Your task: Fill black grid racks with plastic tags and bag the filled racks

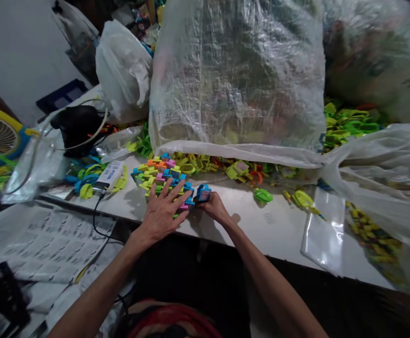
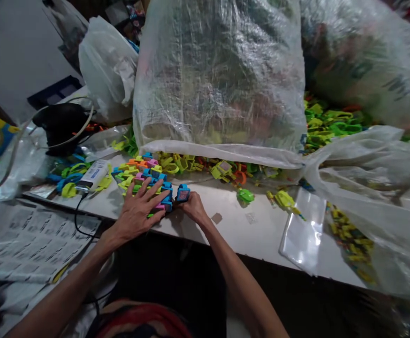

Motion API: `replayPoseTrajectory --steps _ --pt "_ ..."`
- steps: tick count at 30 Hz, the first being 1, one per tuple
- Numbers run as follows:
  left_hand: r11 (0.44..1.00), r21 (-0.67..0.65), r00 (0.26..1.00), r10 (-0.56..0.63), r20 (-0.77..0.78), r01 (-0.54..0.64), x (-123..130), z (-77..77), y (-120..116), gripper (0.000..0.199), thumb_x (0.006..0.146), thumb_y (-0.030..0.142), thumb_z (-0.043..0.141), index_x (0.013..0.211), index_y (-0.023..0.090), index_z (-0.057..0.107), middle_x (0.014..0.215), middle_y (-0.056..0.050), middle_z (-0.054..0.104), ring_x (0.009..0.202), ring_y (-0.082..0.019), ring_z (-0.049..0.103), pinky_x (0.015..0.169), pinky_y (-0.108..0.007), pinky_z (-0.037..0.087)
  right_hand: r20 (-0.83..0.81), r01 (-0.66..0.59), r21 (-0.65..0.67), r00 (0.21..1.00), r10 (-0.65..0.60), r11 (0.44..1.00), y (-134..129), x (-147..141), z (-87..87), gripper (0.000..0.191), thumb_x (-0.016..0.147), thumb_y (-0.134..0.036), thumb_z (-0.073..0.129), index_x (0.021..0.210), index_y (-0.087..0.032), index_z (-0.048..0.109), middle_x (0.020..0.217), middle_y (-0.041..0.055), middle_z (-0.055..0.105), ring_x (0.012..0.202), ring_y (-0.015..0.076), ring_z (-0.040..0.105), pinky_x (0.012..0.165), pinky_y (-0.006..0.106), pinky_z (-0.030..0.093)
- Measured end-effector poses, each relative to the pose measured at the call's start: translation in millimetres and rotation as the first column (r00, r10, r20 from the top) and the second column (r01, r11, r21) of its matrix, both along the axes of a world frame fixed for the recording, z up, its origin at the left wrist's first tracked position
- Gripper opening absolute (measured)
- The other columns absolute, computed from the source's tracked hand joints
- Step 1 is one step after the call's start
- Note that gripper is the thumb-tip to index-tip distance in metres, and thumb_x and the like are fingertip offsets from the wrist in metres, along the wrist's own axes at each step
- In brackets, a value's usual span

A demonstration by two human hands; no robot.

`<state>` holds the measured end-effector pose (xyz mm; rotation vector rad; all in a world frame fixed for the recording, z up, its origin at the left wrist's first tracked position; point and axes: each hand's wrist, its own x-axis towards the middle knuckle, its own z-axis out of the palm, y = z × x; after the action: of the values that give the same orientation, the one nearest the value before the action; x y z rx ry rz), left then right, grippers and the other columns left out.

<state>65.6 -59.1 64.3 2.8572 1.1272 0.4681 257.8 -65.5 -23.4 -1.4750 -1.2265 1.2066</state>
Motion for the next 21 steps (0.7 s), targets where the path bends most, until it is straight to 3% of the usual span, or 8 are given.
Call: replayPoseTrajectory --steps 6,11,14,16,18,20,21 --pt "1.000 0.005 0.999 0.010 -0.038 -0.010 2.5 -2.1 1.5 0.056 0.087 0.034 0.053 0.140 0.026 0.040 0.149 -0.006 0.036 0.139 -0.032 0.026 0.114 -0.056 0.008 0.164 -0.099 0.118 0.983 0.079 0.988 -5.7 0.3 6.5 0.009 0.061 -0.017 0.051 0.052 -0.017 0.051 0.051 -0.0054 0.047 0.051 0.0093 0.042 0.050 0.020 0.032" --pt "0.999 0.007 0.998 0.035 -0.060 -0.035 3.2 -2.0 1.5 0.067 0.085 0.036 0.054 0.145 0.016 0.031 0.149 -0.014 0.033 0.140 -0.031 0.024 0.115 -0.053 0.008 0.370 -0.126 0.205 0.928 0.042 0.971 -5.3 -13.8 10.5 0.013 0.053 -0.009 0.046 0.061 -0.018 0.052 0.055 -0.0032 0.051 0.051 0.0103 0.040 0.053 0.022 0.029" --pt "1.000 -0.010 0.999 -0.014 -0.035 0.013 -4.0 2.0 0.7 0.064 0.087 0.040 0.052 0.145 0.019 0.031 0.150 -0.013 0.033 0.140 -0.029 0.025 0.115 -0.052 0.006 0.370 -0.101 0.180 0.929 0.028 0.979 -6.4 -18.0 8.6 0.012 0.056 -0.010 0.046 0.062 -0.018 0.052 0.055 -0.0019 0.053 0.053 0.0125 0.044 0.052 0.022 0.030" --pt "0.999 -0.025 0.997 0.042 0.068 -0.040 -13.3 3.0 1.2 0.060 0.091 0.042 0.046 0.145 0.021 0.029 0.151 -0.013 0.030 0.141 -0.028 0.025 0.115 -0.054 0.007 0.349 -0.075 0.177 0.937 0.008 0.981 -13.8 -19.9 6.2 0.010 0.058 -0.012 0.046 0.062 -0.019 0.052 0.056 -0.0012 0.055 0.055 0.0138 0.047 0.052 0.022 0.032" --pt "0.973 -0.063 0.937 0.232 0.262 -0.223 -25.4 -2.0 4.5 0.056 0.094 0.042 0.040 0.145 0.023 0.029 0.154 -0.012 0.024 0.142 -0.029 0.021 0.114 -0.055 0.010 0.325 -0.040 0.185 0.945 -0.023 0.982 -27.9 -22.0 3.7 0.009 0.059 -0.013 0.047 0.062 -0.019 0.052 0.057 -0.0008 0.057 0.056 0.0148 0.050 0.052 0.022 0.034" --pt "0.890 -0.205 0.764 0.455 0.457 -0.407 -37.8 -14.0 10.8 0.055 0.095 0.044 0.036 0.145 0.023 0.029 0.154 -0.011 0.022 0.142 -0.028 0.020 0.114 -0.052 0.018 0.305 -0.032 0.164 0.952 -0.020 0.986 -45.7 -22.6 2.6 0.006 0.061 -0.015 0.050 0.062 -0.020 0.054 0.057 -0.0011 0.058 0.056 0.0156 0.052 0.052 0.023 0.036" --pt "0.846 -0.305 0.673 0.532 0.513 -0.437 -42.9 -21.9 14.5 0.056 0.095 0.046 0.033 0.145 0.023 0.028 0.154 -0.011 0.025 0.141 -0.027 0.023 0.113 -0.049 0.024 0.296 -0.044 0.144 0.955 -0.001 0.989 -53.9 -21.6 3.0 0.004 0.063 -0.017 0.052 0.062 -0.020 0.055 0.057 -0.0010 0.058 0.056 0.0161 0.053 0.052 0.024 0.037"
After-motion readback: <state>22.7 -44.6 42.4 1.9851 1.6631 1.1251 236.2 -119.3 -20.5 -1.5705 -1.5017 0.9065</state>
